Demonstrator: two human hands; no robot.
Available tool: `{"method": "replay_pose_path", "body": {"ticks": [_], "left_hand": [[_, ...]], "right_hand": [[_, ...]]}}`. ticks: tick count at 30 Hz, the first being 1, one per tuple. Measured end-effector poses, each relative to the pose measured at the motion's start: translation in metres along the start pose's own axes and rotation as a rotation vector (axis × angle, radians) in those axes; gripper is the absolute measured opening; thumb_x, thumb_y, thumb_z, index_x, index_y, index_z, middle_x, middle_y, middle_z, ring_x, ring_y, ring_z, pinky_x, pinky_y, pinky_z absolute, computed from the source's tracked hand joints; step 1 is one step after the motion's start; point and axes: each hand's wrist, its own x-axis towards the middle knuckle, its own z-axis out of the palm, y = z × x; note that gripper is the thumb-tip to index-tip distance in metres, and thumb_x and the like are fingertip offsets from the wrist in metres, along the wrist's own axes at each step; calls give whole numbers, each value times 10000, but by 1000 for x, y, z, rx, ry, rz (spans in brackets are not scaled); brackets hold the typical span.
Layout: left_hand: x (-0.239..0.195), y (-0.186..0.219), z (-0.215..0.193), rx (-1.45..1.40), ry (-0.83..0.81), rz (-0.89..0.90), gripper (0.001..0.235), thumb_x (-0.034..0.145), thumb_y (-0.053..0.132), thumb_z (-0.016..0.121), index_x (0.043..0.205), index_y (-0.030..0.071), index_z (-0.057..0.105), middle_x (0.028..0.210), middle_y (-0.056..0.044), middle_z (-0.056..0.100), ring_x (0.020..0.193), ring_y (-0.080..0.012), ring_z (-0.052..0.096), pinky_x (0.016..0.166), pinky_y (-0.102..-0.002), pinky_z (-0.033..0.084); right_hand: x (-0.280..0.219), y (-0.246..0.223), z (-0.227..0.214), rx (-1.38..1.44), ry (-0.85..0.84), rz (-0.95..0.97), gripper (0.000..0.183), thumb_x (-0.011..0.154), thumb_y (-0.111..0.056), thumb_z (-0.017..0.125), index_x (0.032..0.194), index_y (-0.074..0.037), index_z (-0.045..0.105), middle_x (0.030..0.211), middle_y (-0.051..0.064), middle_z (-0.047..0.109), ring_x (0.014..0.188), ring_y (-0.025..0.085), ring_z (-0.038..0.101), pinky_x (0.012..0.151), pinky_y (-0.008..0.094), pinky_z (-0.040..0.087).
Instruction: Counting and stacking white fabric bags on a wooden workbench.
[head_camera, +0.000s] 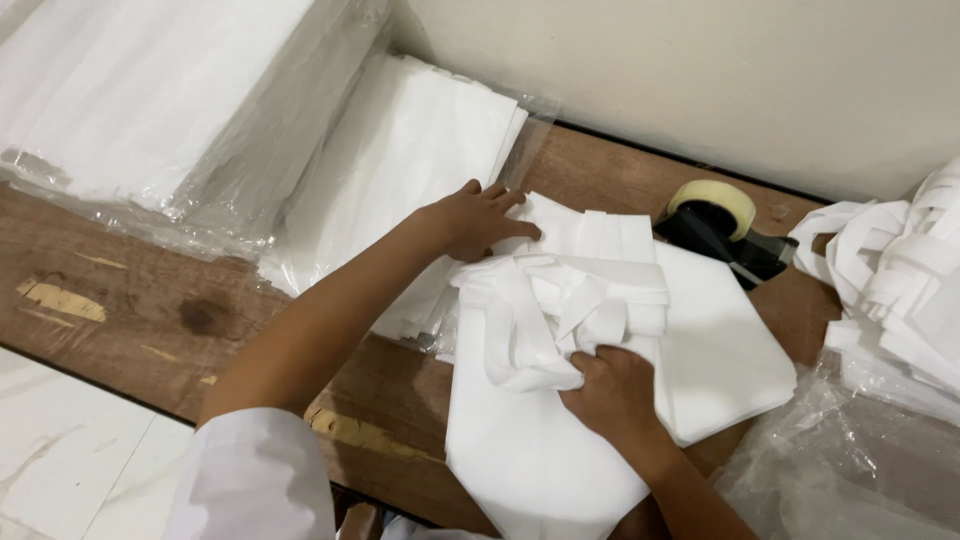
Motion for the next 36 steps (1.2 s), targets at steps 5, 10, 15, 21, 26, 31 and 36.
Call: {"method": "replay_pose_path", "body": {"ticks": [5,10,15,21,26,31,36], "left_hand": [[11,-14,16,83,28,103,563,875,108,464,1361,368,351,1492,-150,236,1273,-328,312,909,-469,318],[0,-1,-7,-19,-42,57,717,817,42,349,1421,426,316,1526,-76,159,1257,-328,327,929,-485,292],[5,6,-22,-71,-178,7,746,795,52,421,1417,445,300,1535,-47,136,1330,-296,249,977,-495,270],[24,14,-29,3,-232,1,603,916,214,521,1420,434,275,1559,-93,52,1419,-358,132,1026,-589,283],[42,17,-16,324,-2,207,252,930,161,466,1128,274,574,1461,-159,250,1383,-390,200,1071,-714,121],[40,8,-22,63,-298,109,660,768,40,604,1318,354,418,1568,-52,63,1446,-290,77,898,-471,473],[50,-7,-12,77,-194,184,395,815,91,608,1190,200,550,1513,-83,185,1376,-308,227,952,-466,418]], "right_hand": [[-4,10,13,-55,68,-11,69,547,-261,685,566,-202,655,449,0,495,456,217,512,357,364,349],[-6,13,14,-44,70,-47,79,557,-260,670,533,-201,623,412,-34,470,402,213,473,355,358,327],[-7,9,11,-29,91,-66,119,585,-241,655,506,-197,579,381,-47,445,379,189,422,350,342,285],[-5,10,12,-17,122,-98,89,591,-226,657,529,-205,596,406,-61,481,403,194,461,342,345,302],[-5,11,13,-35,91,-62,48,556,-234,643,525,-210,616,417,-38,511,412,226,503,350,366,341],[-5,11,14,-8,107,-63,128,507,-196,637,473,-214,516,401,-28,397,386,217,424,336,349,324],[-4,13,16,-11,137,-90,150,494,-197,639,466,-217,493,396,-16,383,377,225,416,323,353,299]]}}
